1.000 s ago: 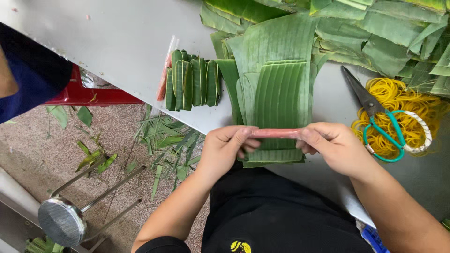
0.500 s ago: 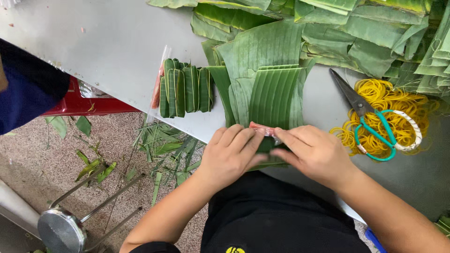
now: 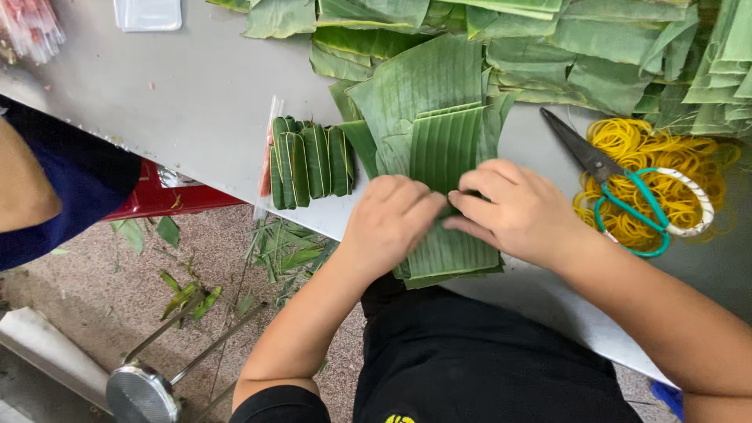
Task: The person wraps individual pink sausages in green banana leaves on a metal table. They fold the leaves around each sausage, secure them with yellow rubber bands, and place the finished bundles in a row.
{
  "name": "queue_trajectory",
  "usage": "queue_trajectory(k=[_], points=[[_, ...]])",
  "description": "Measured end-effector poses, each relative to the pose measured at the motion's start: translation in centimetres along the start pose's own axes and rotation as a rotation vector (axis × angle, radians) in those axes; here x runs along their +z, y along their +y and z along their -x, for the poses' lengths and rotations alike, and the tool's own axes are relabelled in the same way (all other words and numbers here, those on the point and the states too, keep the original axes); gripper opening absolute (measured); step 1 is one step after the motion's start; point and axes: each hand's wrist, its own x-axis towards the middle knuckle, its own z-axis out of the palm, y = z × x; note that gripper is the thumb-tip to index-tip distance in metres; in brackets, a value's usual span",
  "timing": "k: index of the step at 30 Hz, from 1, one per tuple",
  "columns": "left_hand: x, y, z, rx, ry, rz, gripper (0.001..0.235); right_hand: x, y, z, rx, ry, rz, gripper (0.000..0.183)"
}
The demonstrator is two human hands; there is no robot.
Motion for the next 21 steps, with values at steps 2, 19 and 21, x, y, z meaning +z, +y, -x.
queue_trajectory(k=[2,19,21], points=[[-0.7,-0.2,0.1,0.039,-0.06,0.07,0.025,-0.4,0.0,0.0,0.055,-0.066,-0.024,0.028],[-0.7,-2.7,-2.1,-0.194,-0.011,0.14,0.018,0.1,1.1,-1.7,0.137,0.022,0.058,0.026],[-0.6,-3.3,-3.2,-0.187,0.046,0.074,0.019,0.3,1.8,-1.9,0.121,0.052,0.041,0.022]])
